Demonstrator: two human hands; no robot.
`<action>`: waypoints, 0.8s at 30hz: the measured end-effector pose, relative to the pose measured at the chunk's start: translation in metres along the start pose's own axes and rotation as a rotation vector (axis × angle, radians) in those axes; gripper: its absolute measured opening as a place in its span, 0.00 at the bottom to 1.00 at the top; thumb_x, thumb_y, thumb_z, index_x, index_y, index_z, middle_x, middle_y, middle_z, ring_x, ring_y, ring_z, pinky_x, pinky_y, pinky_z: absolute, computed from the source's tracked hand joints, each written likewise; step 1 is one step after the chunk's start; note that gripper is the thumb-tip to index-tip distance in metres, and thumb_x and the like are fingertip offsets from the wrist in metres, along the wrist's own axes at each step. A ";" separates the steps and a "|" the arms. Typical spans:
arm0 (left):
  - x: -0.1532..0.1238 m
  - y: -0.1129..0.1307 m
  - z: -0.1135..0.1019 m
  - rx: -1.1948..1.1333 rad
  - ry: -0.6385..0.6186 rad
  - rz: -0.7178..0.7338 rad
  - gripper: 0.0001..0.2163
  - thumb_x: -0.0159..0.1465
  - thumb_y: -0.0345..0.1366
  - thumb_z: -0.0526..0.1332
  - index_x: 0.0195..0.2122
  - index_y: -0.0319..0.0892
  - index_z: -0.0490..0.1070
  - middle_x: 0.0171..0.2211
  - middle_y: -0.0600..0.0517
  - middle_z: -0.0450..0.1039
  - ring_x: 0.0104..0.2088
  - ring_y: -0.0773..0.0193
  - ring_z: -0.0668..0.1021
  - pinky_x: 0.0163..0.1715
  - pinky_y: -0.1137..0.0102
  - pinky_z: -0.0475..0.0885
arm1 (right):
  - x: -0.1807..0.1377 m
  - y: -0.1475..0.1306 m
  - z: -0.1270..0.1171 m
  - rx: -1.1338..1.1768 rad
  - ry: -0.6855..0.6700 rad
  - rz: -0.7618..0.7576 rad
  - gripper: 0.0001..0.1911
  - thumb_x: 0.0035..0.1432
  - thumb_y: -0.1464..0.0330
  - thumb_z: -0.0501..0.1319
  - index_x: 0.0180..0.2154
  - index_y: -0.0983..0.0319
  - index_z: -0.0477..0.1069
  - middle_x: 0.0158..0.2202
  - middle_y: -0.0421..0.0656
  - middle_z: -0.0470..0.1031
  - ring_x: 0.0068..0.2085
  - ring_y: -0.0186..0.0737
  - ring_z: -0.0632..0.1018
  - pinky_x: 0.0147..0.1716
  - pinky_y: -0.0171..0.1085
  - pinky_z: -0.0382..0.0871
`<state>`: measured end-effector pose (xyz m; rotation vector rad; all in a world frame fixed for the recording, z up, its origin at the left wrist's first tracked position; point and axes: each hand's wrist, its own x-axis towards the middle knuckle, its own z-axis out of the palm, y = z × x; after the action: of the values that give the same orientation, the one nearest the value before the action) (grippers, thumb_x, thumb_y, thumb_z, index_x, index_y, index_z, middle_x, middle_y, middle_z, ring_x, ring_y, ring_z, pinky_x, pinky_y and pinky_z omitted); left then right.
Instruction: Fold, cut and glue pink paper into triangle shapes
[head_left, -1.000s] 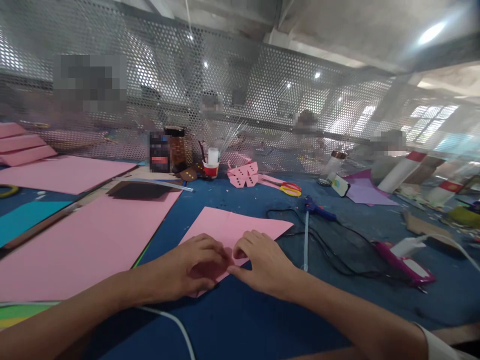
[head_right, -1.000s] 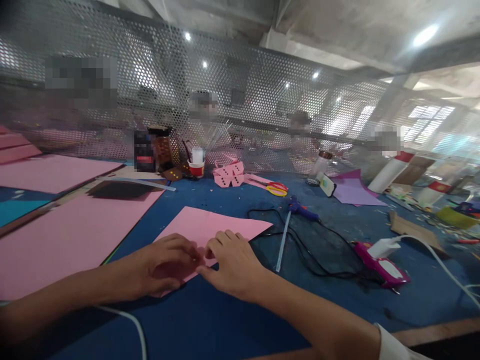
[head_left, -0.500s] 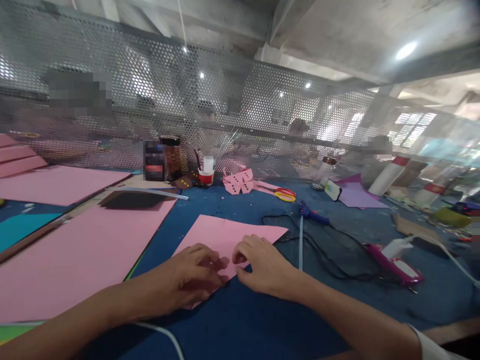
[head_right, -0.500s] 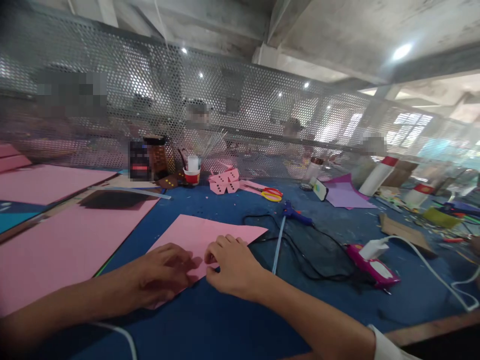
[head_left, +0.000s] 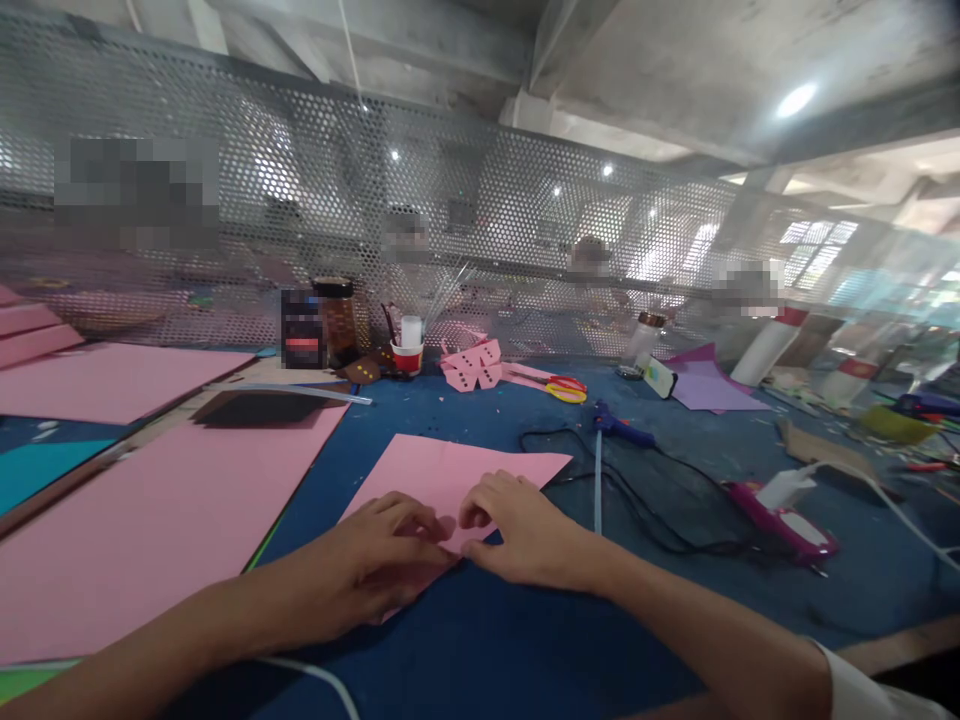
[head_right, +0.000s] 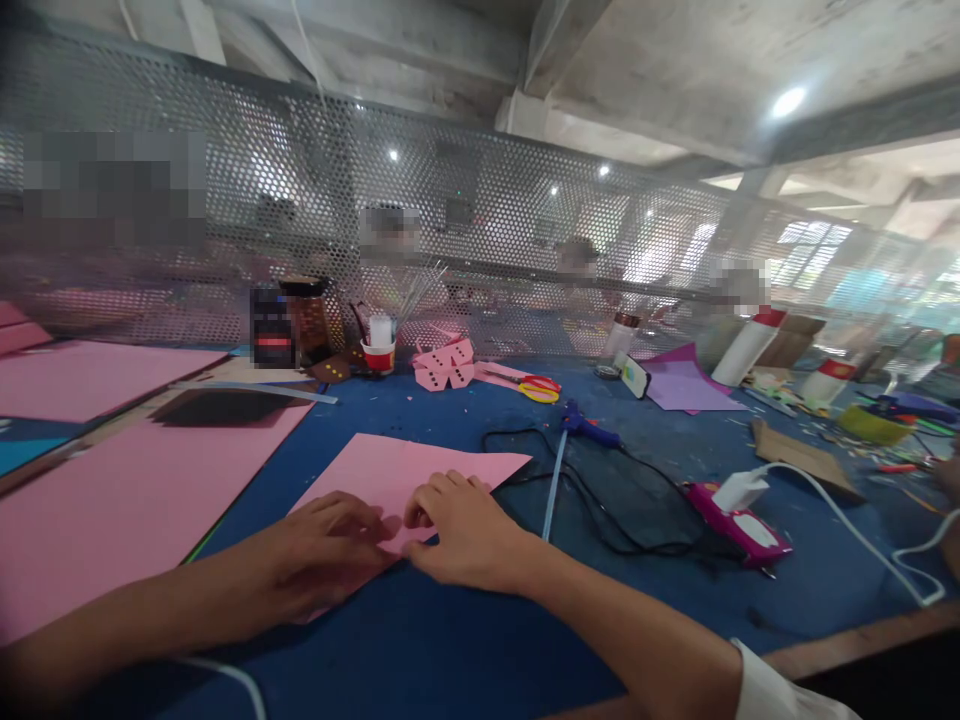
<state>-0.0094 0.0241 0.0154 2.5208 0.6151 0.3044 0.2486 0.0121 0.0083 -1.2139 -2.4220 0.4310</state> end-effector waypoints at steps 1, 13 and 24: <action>0.000 -0.001 0.001 0.014 0.008 0.011 0.19 0.68 0.32 0.59 0.58 0.58 0.71 0.56 0.48 0.69 0.58 0.52 0.69 0.57 0.60 0.68 | 0.000 -0.002 0.001 0.002 -0.003 0.002 0.10 0.54 0.68 0.66 0.40 0.60 0.71 0.40 0.40 0.74 0.43 0.40 0.71 0.44 0.40 0.62; 0.001 0.008 -0.002 0.048 0.035 0.047 0.16 0.70 0.34 0.56 0.55 0.57 0.74 0.54 0.47 0.70 0.56 0.52 0.71 0.55 0.61 0.70 | 0.001 0.004 -0.007 0.012 -0.039 0.004 0.10 0.51 0.73 0.62 0.39 0.60 0.71 0.38 0.41 0.75 0.41 0.40 0.72 0.42 0.38 0.63; 0.000 0.011 -0.004 0.042 0.012 0.019 0.16 0.71 0.34 0.56 0.56 0.60 0.73 0.57 0.48 0.70 0.59 0.54 0.69 0.58 0.61 0.68 | 0.006 0.025 -0.028 -0.015 -0.113 0.047 0.15 0.47 0.79 0.58 0.38 0.63 0.74 0.36 0.42 0.77 0.38 0.38 0.74 0.37 0.34 0.64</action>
<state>-0.0064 0.0172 0.0245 2.5676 0.6089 0.3170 0.2763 0.0343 0.0230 -1.2871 -2.4995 0.5095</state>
